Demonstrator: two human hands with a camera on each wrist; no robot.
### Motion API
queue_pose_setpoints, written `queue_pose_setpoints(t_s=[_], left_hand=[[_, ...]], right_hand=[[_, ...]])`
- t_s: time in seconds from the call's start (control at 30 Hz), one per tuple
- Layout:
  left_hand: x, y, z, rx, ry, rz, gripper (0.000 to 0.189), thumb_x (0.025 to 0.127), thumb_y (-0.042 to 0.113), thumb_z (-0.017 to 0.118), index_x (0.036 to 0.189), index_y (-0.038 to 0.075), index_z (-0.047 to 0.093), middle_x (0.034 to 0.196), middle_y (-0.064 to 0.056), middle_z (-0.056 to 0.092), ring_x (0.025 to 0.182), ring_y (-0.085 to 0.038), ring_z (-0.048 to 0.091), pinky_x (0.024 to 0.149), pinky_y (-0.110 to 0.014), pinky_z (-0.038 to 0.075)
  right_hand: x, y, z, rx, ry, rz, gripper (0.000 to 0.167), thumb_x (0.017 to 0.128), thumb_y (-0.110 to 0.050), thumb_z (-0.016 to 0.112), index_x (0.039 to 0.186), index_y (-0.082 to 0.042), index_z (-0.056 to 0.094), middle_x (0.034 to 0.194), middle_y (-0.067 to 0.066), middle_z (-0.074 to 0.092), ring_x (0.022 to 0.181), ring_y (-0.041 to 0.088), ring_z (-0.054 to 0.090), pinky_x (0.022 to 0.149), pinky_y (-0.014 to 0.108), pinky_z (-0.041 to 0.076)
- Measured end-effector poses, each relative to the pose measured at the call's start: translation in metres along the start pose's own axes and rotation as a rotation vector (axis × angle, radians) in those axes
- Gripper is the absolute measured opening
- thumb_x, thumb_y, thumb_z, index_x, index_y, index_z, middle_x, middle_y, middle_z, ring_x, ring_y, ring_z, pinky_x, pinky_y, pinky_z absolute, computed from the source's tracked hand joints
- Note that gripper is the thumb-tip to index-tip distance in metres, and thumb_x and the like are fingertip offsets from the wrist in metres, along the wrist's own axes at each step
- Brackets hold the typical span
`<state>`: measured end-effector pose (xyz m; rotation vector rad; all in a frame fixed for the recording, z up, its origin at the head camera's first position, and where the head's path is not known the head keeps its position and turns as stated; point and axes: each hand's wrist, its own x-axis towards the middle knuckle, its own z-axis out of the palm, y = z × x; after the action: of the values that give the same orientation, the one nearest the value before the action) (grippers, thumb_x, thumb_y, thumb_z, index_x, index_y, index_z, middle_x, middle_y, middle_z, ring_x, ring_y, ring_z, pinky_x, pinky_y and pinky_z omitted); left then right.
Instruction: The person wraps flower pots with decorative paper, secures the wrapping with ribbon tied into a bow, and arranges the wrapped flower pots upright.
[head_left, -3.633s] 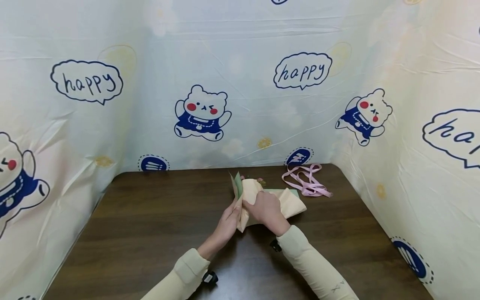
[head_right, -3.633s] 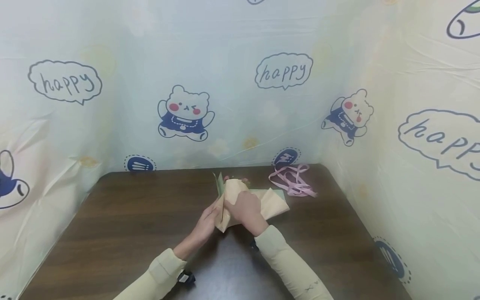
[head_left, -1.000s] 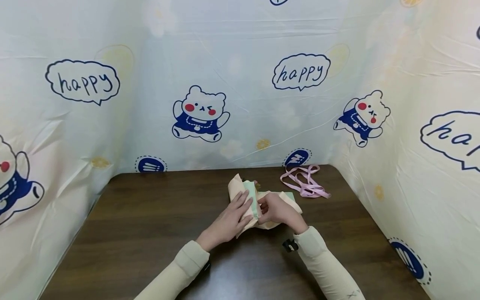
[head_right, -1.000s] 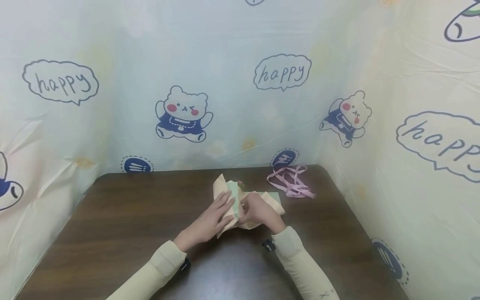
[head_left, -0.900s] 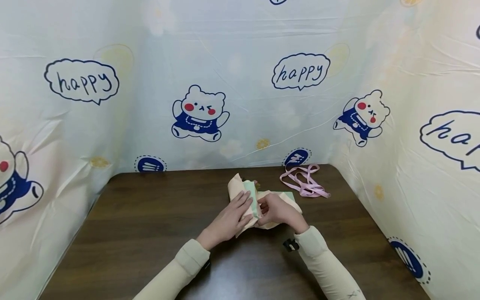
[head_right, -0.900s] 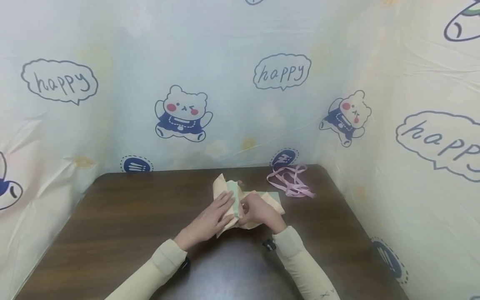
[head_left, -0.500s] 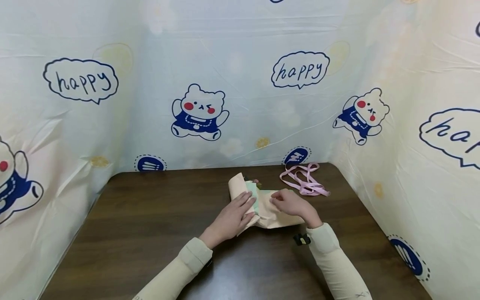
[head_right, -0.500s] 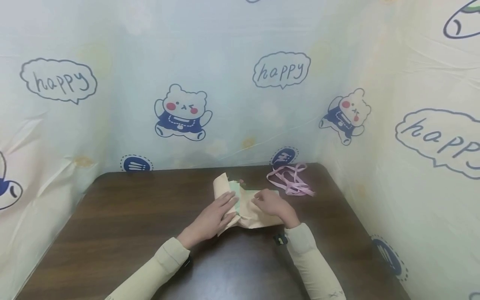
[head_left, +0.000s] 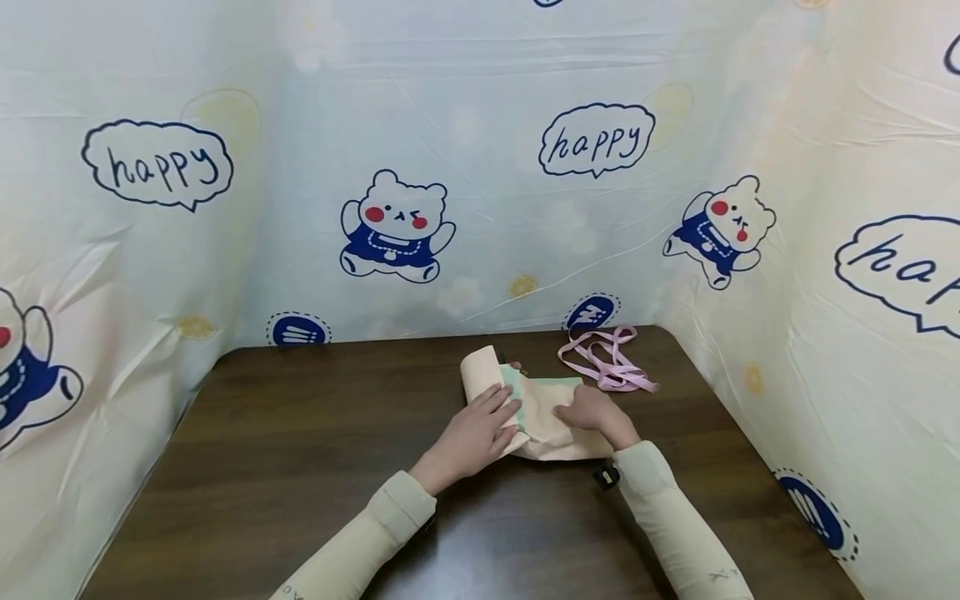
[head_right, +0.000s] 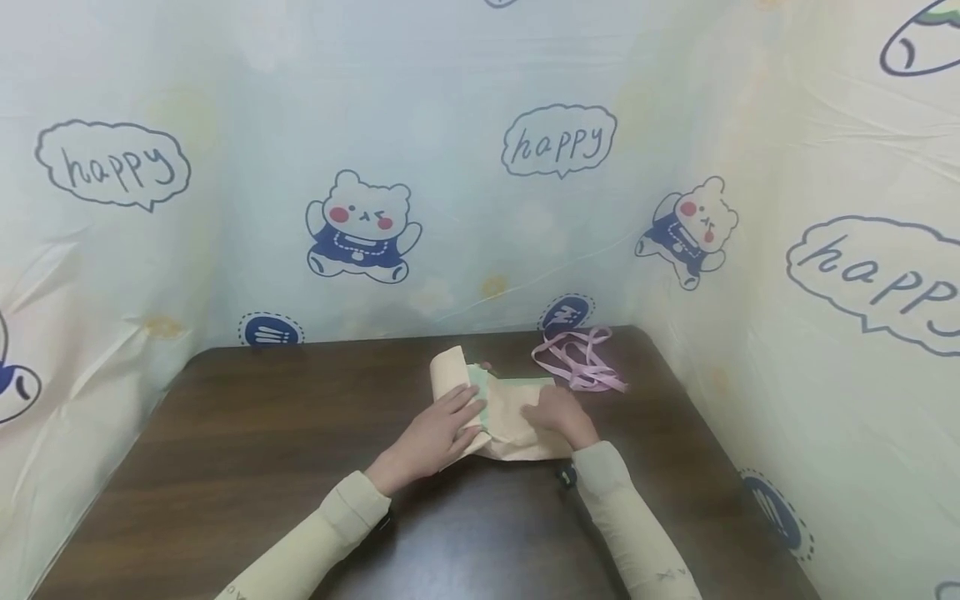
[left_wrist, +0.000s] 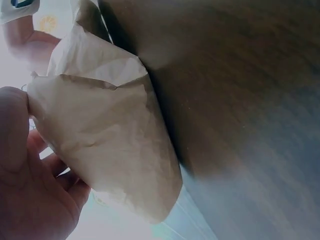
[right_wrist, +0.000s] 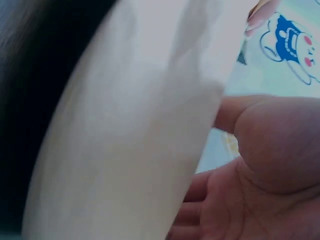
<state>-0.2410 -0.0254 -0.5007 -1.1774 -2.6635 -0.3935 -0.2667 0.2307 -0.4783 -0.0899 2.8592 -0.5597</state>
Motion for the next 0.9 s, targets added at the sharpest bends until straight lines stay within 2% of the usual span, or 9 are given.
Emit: queue_pose_setpoints(t_s=[0.13,0.23,0.33,0.47,0.53,0.67,0.73,0.83,0.9], left_hand=[[0.002,0.002,0.001,-0.001,0.021,0.007,0.045,0.109,0.033,0.046,0.144,0.008,0.056,0.155,-0.014,0.047,0.148,-0.03,0.038,0.123,-0.038,0.027],[0.002,0.004,0.0,-0.001,0.035,0.01,0.043,0.108,0.031,0.048,0.143,0.007,0.058,0.154,-0.015,0.048,0.147,-0.031,0.04,0.122,-0.04,0.029],[0.004,0.005,0.0,0.007,0.039,0.012,0.042,0.108,0.03,0.049,0.142,0.007,0.058,0.153,-0.016,0.049,0.146,-0.031,0.041,0.122,-0.04,0.03],[0.006,0.007,0.0,0.012,0.031,0.006,0.042,0.108,0.031,0.048,0.142,0.007,0.059,0.153,-0.015,0.05,0.146,-0.029,0.041,0.123,-0.039,0.028],[0.008,0.009,0.0,0.015,0.029,-0.001,0.042,0.108,0.031,0.048,0.141,0.008,0.059,0.152,-0.014,0.051,0.146,-0.028,0.041,0.123,-0.038,0.027],[0.011,0.012,0.001,0.024,0.036,-0.005,0.041,0.107,0.03,0.05,0.139,0.008,0.061,0.149,-0.015,0.054,0.145,-0.029,0.043,0.122,-0.039,0.029],[0.011,0.013,0.002,0.028,0.049,-0.004,0.039,0.106,0.03,0.051,0.137,0.007,0.062,0.147,-0.015,0.055,0.143,-0.031,0.044,0.121,-0.04,0.03],[0.012,0.014,0.003,0.035,0.066,-0.004,0.037,0.106,0.028,0.053,0.134,0.007,0.063,0.144,-0.016,0.057,0.141,-0.033,0.046,0.121,-0.041,0.031],[0.014,0.014,0.003,0.045,0.076,-0.001,0.035,0.105,0.028,0.053,0.132,0.007,0.064,0.142,-0.016,0.058,0.14,-0.033,0.047,0.12,-0.041,0.032]], right_hand=[[0.002,0.006,0.0,0.028,-0.049,0.024,0.077,0.089,-0.039,0.071,0.131,0.021,0.049,0.127,0.038,0.057,0.112,0.044,0.061,0.096,0.053,0.051],[0.002,0.01,-0.001,0.069,-0.066,0.049,0.085,0.088,-0.04,0.073,0.135,0.024,0.042,0.134,0.041,0.051,0.12,0.048,0.057,0.1,0.054,0.049],[0.004,0.014,-0.003,0.088,-0.065,0.071,0.069,0.088,-0.04,0.073,0.119,0.019,0.055,0.112,0.03,0.061,0.098,0.037,0.063,0.083,0.045,0.054],[0.008,0.023,-0.003,0.079,-0.07,0.062,0.042,0.088,-0.039,0.072,0.085,0.001,0.061,0.079,0.009,0.056,0.068,0.021,0.053,0.06,0.031,0.044],[0.01,0.028,-0.003,0.075,-0.081,0.055,0.041,0.089,-0.04,0.071,0.084,0.0,0.061,0.078,0.008,0.056,0.067,0.02,0.053,0.058,0.03,0.043],[0.013,0.037,-0.002,0.072,-0.085,0.059,0.056,0.089,-0.04,0.071,0.105,0.012,0.063,0.097,0.019,0.065,0.081,0.025,0.059,0.069,0.036,0.051],[0.013,0.041,-0.001,0.088,-0.084,0.06,0.055,0.09,-0.039,0.071,0.103,0.013,0.062,0.097,0.019,0.064,0.081,0.024,0.057,0.07,0.036,0.051],[0.014,0.046,-0.002,0.148,-0.081,0.038,0.039,0.092,-0.032,0.068,0.073,0.001,0.061,0.072,0.006,0.056,0.063,0.016,0.049,0.057,0.029,0.043],[0.013,0.048,-0.004,0.185,-0.081,0.011,0.043,0.094,-0.026,0.064,0.056,-0.011,0.049,0.057,-0.004,0.041,0.051,0.009,0.037,0.05,0.024,0.033]])
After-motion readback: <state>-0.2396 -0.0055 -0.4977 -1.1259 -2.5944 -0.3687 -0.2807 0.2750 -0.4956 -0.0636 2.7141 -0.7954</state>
